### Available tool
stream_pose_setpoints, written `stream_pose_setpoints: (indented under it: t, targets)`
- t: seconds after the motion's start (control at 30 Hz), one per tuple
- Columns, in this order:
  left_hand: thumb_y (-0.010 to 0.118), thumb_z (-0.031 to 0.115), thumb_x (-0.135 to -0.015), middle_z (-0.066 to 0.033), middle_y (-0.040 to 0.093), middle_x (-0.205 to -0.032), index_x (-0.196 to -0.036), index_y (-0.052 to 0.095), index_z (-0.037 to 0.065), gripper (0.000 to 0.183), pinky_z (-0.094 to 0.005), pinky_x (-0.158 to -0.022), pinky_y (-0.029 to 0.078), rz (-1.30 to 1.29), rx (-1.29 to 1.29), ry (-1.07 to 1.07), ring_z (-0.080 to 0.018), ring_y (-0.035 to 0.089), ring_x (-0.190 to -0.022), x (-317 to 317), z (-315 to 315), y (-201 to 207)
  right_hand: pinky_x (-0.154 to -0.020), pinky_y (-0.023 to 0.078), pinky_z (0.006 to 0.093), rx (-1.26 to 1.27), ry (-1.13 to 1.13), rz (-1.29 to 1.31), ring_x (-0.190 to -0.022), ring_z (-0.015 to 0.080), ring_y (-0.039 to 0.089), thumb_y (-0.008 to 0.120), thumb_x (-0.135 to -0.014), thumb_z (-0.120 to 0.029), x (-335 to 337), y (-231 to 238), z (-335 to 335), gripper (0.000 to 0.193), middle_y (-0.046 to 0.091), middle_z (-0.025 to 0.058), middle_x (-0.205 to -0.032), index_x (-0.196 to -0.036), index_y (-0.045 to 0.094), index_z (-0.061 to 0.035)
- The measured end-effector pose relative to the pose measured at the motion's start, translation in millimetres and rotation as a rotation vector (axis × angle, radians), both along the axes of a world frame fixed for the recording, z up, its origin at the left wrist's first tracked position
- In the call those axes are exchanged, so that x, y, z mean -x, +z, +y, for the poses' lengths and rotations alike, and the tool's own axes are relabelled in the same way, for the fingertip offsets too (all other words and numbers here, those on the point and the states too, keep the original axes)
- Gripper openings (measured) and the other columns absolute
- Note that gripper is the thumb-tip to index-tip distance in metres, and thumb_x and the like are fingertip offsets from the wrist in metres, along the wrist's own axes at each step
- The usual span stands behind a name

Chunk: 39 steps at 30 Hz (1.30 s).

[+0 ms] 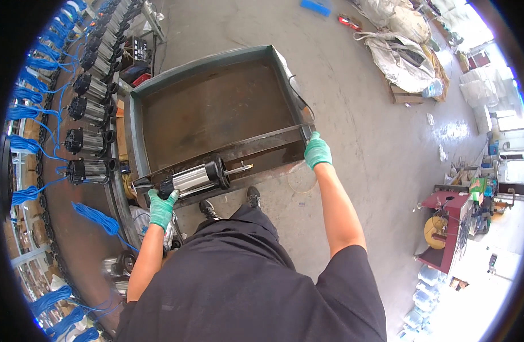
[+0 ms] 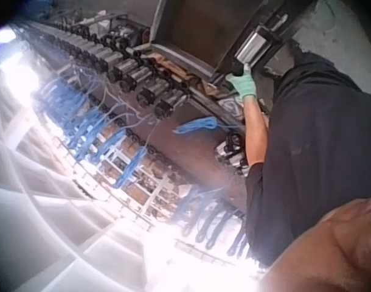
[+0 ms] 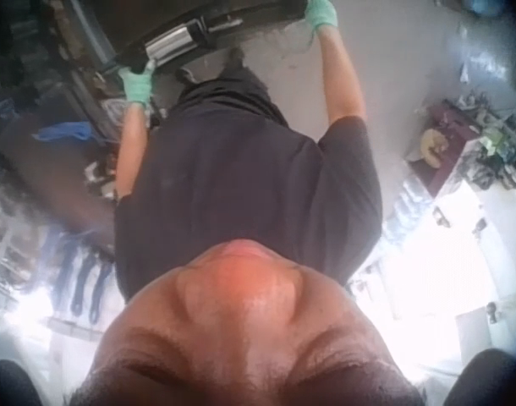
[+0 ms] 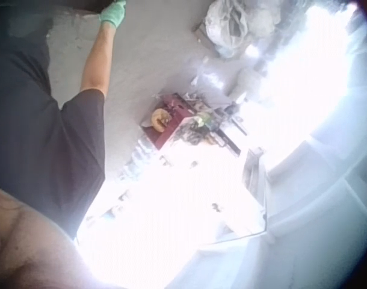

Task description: The person picks up a submersible pump from a workbench, submerges it into a tank of water to check for leaks, and then places it back onto the workbench.

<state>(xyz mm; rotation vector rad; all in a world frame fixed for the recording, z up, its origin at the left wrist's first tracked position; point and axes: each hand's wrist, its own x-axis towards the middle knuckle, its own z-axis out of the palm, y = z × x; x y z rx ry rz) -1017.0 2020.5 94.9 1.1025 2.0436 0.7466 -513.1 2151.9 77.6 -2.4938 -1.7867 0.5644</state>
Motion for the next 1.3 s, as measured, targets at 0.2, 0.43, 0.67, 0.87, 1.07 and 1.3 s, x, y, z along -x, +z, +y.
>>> stream_pose_setpoints:
  t: [0.2,0.43,0.67,0.87,1.07,1.3]
  targets:
    - [0.086,0.040,-0.077,-0.0247,0.061,-0.121,-0.128,0.044,-0.010,0.082,-0.0387,-0.100,0.048,0.111,0.038,0.001,-0.0326,0.061,-0.111,9.6,-8.7,-18.1,-0.089,0.054,0.0526,0.002,0.070,-0.130,-0.106,0.0455,0.065,0.060,-0.095,-0.028,13.4,4.7,44.9,0.028,0.069,0.0254,-0.112,-0.111,0.062,-0.0049]
    - [0.083,0.034,-0.083,-0.0241,0.068,-0.107,-0.124,0.043,-0.005,0.069,-0.0399,-0.091,0.051,0.008,0.150,-0.087,-0.0336,0.066,-0.101,0.4,-2.1,22.9,-0.088,0.053,0.0532,-0.061,0.019,-0.215,-0.108,0.0457,0.064,0.055,-0.099,-0.039,5.4,-0.2,39.1,0.042,0.062,0.0257,-0.124,-0.124,0.054,-0.0054]
    - [0.062,0.027,-0.096,-0.0253,0.070,-0.103,-0.117,0.061,0.001,0.034,-0.0479,-0.087,0.051,0.077,-0.110,0.387,-0.0438,0.066,-0.099,130.5,-14.7,-77.6,-0.101,0.047,0.0406,-0.514,0.252,0.401,-0.116,0.0323,0.059,0.063,-0.099,-0.022,146.0,60.2,1.2,0.035,0.061,0.0197,-0.125,-0.126,0.058,-0.0003]
    - [0.057,0.025,-0.102,-0.0002,0.058,-0.077,-0.114,0.062,0.012,0.018,-0.0313,-0.052,0.055,-0.614,0.132,0.387,-0.0104,0.052,-0.054,181.0,29.8,-55.6,-0.084,0.052,0.0423,-0.497,0.415,0.415,-0.094,0.0322,0.063,0.065,-0.094,-0.019,269.3,63.7,-35.4,0.023,0.064,0.0168,-0.104,-0.110,0.065,-0.0020]
    - [0.058,0.026,-0.102,0.0022,0.051,-0.072,-0.110,0.061,0.012,0.016,-0.0314,-0.049,0.050,-0.493,0.213,0.153,-0.0105,0.049,-0.053,184.4,36.6,-35.4,-0.079,0.052,0.0428,-0.506,0.429,0.287,-0.086,0.0331,0.063,0.063,-0.092,-0.014,281.0,66.8,-34.6,0.014,0.064,0.0151,-0.096,-0.101,0.069,-0.0036]
    - [0.054,0.023,-0.104,-0.0007,0.057,-0.068,-0.101,0.062,0.007,0.018,-0.0300,-0.045,0.045,0.104,-0.288,-0.106,-0.0129,0.053,-0.051,157.2,18.6,-35.7,-0.080,0.052,0.0423,-0.463,0.398,0.280,-0.088,0.0334,0.064,0.062,-0.092,-0.014,284.2,67.6,-34.6,0.015,0.065,0.0152,-0.098,-0.101,0.069,-0.0036]
